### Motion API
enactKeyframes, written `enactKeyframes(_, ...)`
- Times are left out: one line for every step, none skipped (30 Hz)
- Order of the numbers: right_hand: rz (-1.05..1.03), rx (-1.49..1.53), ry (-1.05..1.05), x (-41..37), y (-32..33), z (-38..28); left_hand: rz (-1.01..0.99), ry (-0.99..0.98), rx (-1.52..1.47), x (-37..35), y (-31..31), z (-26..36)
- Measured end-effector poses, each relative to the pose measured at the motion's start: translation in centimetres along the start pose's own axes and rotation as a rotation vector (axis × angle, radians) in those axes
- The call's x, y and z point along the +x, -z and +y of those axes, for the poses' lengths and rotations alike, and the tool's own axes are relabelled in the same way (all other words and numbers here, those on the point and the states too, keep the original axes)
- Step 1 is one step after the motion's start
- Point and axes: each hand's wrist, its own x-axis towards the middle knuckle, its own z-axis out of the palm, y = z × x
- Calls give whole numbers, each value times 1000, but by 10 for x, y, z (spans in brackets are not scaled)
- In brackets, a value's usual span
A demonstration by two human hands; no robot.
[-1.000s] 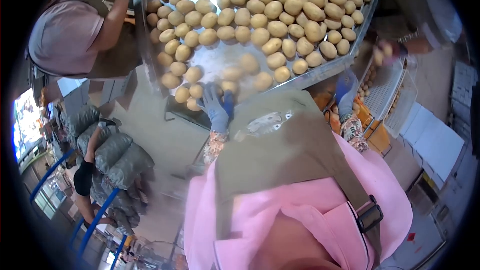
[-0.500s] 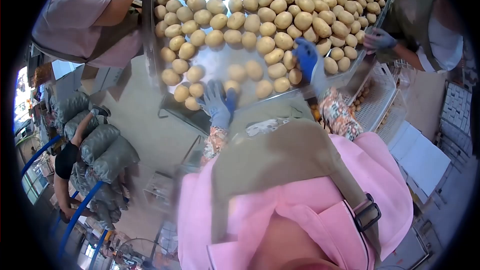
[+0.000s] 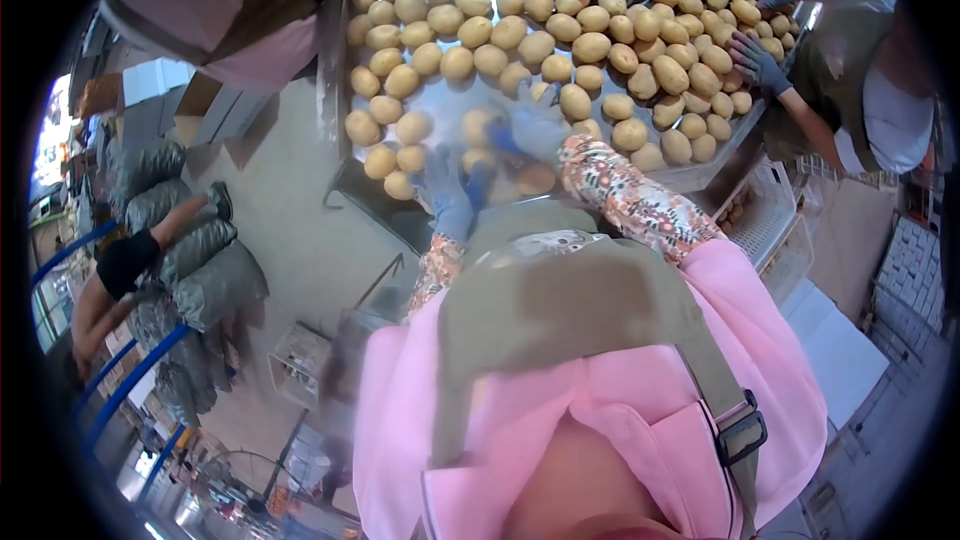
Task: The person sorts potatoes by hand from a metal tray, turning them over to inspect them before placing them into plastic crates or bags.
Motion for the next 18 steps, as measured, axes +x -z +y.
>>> enactKeyframes(-97, 132, -47, 0, -3, -17, 15, -34, 22, 0, -4, -3)
enactKeyframes(-103, 130, -32, 1, -23, -21, 29, -70, 43, -1, -5, -6)
enactKeyframes(-205, 555, 97, 1, -55, -17, 66, -143, 85, -5, -3, -12)
enactKeyframes(-249, 764, 161, -6, -57, -18, 67, -137, 83, -9, 7, -14)
enactKeyframes(-311, 975, 218, -12, -60, -18, 10, -131, 28, -14, 16, -16)
enactKeyframes(-463, 964, 233, -28, -34, -27, -49, -121, -28, -18, 28, -15)
enactKeyframes(-552, 955, 239, -34, -30, -20, -75, -31, -145, -22, 38, -12)
enactKeyframes(-641, 941, 246, -41, -27, -14, -78, -10, -150, -29, 35, -16)
enactKeyframes(-601, 1263, 183, -42, -41, 12, -30, 34, -115, -35, 30, -22)
enactKeyframes(-540, 1585, 106, -48, -48, 36, 16, 73, -75, -40, 24, -30)
enactKeyframes(-196, 1146, 324, -69, -19, 48, 62, 105, -34, -43, 21, -36)
enactKeyframes(132, 679, 510, -88, 17, 57, 57, 111, -34, -42, 22, -38)
enactKeyframes(142, 580, 422, -95, 28, 74, 92, 151, -78, -41, 23, -39)
enactKeyframes(149, 477, 334, -100, 35, 90, 126, 193, -124, -40, 28, -33)
enactKeyframes(137, 472, 334, -105, 38, 102, 237, 148, -69, -40, 34, -26)
enactKeyframes(161, 527, 112, -108, 39, 113, 234, 157, -71, -37, 40, -18)
enactKeyframes(187, 578, -109, -110, 40, 115, 242, 77, -21, -29, 43, -12)
enactKeyframes(180, 577, -107, -112, 36, 113, 248, -4, 30, -21, 46, -4)
